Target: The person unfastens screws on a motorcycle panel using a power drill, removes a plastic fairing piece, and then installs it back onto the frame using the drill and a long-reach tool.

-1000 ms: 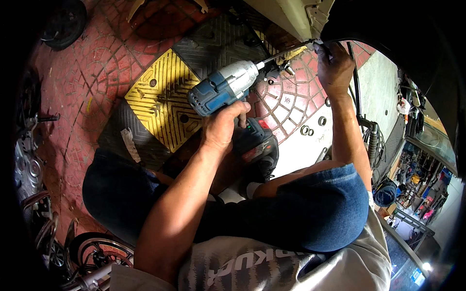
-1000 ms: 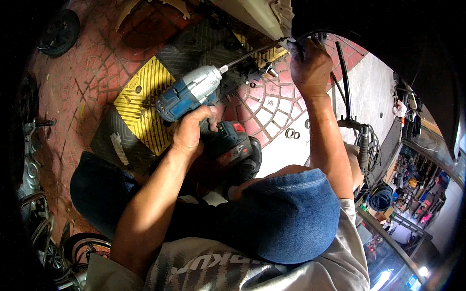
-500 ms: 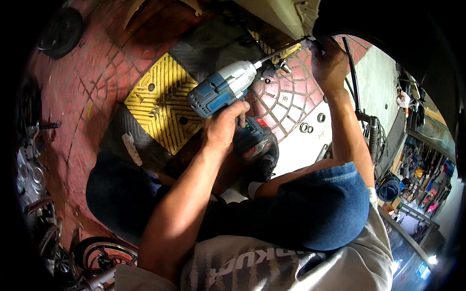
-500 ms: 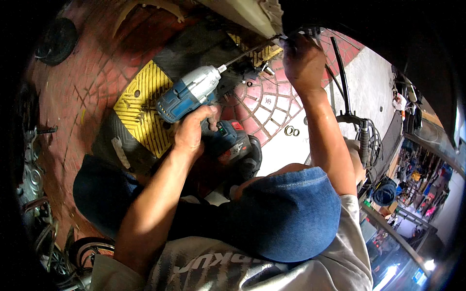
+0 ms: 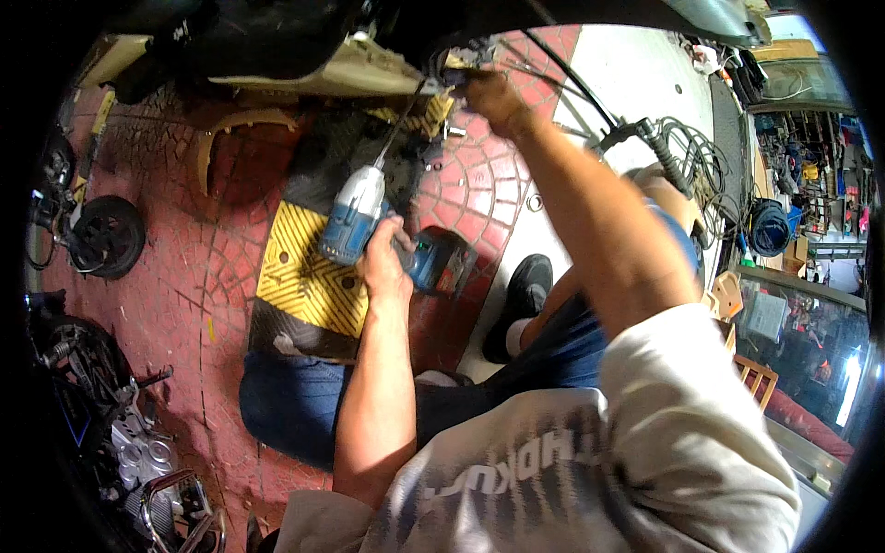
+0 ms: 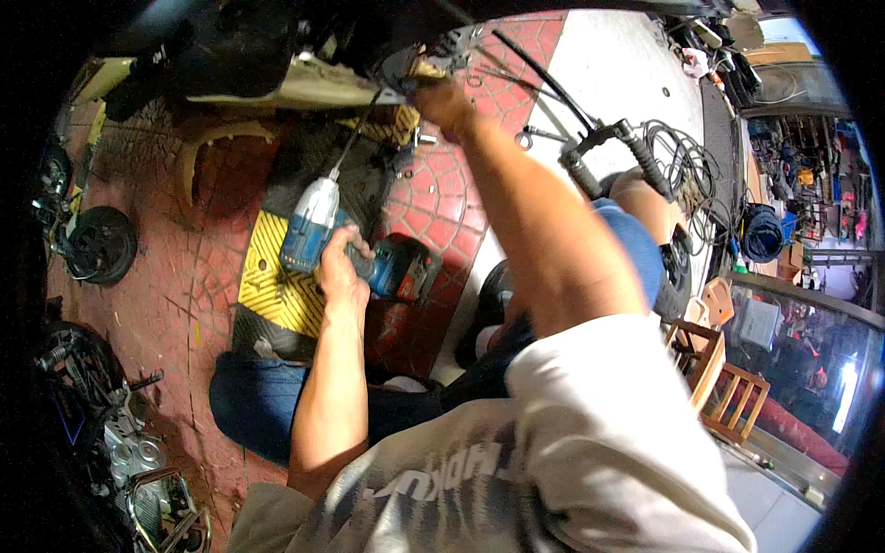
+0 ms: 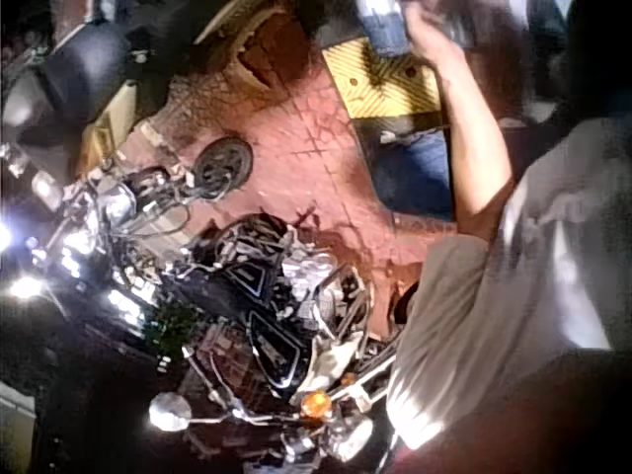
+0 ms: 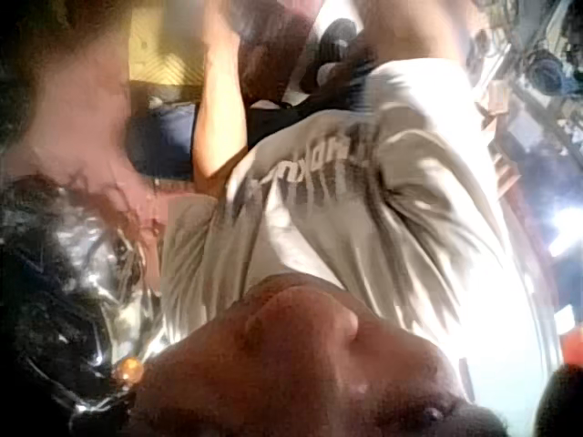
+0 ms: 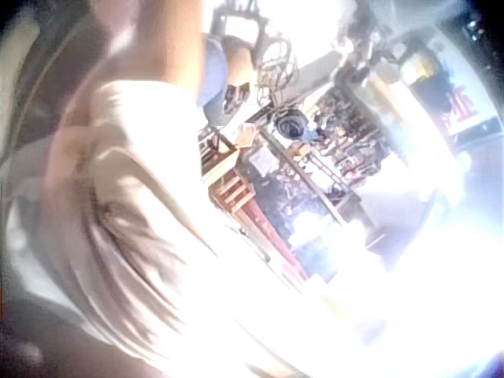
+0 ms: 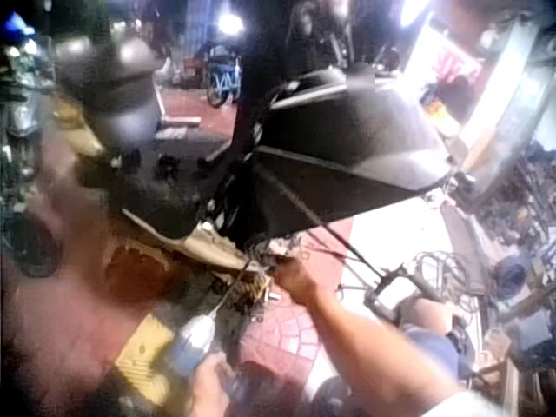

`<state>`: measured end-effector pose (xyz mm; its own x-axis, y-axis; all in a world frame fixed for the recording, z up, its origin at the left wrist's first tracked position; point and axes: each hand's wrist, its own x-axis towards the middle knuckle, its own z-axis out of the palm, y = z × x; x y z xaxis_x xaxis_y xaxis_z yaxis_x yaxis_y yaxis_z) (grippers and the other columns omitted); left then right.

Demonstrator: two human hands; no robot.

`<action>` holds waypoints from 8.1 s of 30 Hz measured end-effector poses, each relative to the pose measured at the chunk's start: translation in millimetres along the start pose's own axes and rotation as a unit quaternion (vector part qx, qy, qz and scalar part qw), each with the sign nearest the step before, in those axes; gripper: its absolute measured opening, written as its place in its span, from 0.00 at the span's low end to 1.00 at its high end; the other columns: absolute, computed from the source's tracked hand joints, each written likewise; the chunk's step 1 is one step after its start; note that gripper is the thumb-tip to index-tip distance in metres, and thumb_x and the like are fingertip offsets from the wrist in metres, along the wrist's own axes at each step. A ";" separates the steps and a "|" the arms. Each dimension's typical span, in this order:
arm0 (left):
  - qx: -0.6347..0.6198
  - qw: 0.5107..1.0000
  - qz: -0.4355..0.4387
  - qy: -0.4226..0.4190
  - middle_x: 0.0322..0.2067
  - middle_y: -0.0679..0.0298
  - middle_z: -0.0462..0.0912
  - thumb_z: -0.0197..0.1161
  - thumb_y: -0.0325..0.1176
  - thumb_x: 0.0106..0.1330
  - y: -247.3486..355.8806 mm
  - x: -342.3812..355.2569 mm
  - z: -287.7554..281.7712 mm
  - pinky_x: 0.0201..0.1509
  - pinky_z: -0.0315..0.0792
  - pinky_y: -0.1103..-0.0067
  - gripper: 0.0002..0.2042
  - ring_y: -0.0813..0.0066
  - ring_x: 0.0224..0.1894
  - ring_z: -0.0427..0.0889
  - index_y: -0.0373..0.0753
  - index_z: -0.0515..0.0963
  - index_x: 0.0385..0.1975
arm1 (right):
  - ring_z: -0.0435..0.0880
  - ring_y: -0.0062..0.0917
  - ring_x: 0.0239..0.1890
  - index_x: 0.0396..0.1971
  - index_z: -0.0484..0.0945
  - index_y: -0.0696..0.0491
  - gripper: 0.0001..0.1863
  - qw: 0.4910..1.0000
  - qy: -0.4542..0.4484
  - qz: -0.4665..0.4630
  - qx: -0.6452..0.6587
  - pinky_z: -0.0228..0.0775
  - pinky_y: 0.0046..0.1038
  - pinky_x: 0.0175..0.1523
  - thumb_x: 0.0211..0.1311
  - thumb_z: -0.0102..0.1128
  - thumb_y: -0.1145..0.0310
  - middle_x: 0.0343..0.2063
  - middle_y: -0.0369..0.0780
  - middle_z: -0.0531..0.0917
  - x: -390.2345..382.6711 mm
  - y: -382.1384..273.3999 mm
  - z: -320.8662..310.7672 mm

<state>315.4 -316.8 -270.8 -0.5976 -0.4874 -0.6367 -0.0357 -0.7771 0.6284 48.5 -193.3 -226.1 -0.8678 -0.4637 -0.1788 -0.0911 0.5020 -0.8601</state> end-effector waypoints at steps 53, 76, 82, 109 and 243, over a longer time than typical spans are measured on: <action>-0.034 0.995 -0.033 -0.090 0.25 0.67 0.75 0.65 0.31 0.63 -16.1 -18.7 3.4 0.41 0.77 0.67 0.05 0.69 0.30 0.76 0.40 0.78 0.36 | 0.89 0.48 0.40 0.40 0.85 0.61 0.44 0.978 0.163 -0.093 -0.090 0.79 0.42 0.43 0.49 0.71 0.28 0.32 0.52 0.88 14.4 39.5 44.7; -0.134 0.972 -0.133 -0.138 0.24 0.72 0.74 0.64 0.34 0.59 -46.3 -14.8 24.9 0.45 0.71 0.68 0.10 0.73 0.29 0.74 0.48 0.78 0.41 | 0.86 0.51 0.45 0.41 0.85 0.57 0.43 0.982 0.085 -0.032 -0.164 0.77 0.45 0.49 0.52 0.65 0.25 0.37 0.54 0.87 25.9 41.9 30.3; -0.122 0.975 -0.129 -0.136 0.24 0.73 0.75 0.65 0.35 0.58 -49.8 -13.9 25.1 0.45 0.71 0.68 0.10 0.74 0.29 0.75 0.49 0.79 0.40 | 0.86 0.51 0.44 0.40 0.85 0.55 0.27 0.976 0.106 -0.074 -0.178 0.79 0.44 0.47 0.57 0.69 0.44 0.37 0.53 0.87 41.9 68.1 38.3; -0.100 0.991 0.066 0.066 0.41 0.71 0.80 0.69 0.27 0.63 -107.1 -58.8 106.2 0.54 0.70 0.76 0.16 0.75 0.41 0.76 0.40 0.80 0.51 | 0.87 0.42 0.34 0.37 0.87 0.55 0.41 0.960 0.077 -0.170 -0.209 0.75 0.41 0.44 0.55 0.63 0.25 0.25 0.46 0.86 60.1 69.7 29.5; -0.194 0.974 -0.079 -0.083 0.28 0.67 0.76 0.64 0.28 0.57 -85.6 -4.7 49.1 0.40 0.72 0.76 0.13 0.73 0.33 0.76 0.37 0.78 0.43 | 0.79 0.42 0.63 0.59 0.70 0.58 0.19 0.766 -0.099 0.117 0.625 0.72 0.45 0.67 0.76 0.51 0.62 0.60 0.52 0.78 -10.2 24.4 54.2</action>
<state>281.9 -228.4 -299.6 -0.7314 -0.3036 -0.6107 0.1492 -0.9450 0.2910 81.6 -215.8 -271.2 -0.6865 -0.6320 -0.3595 0.7012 -0.4449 -0.5571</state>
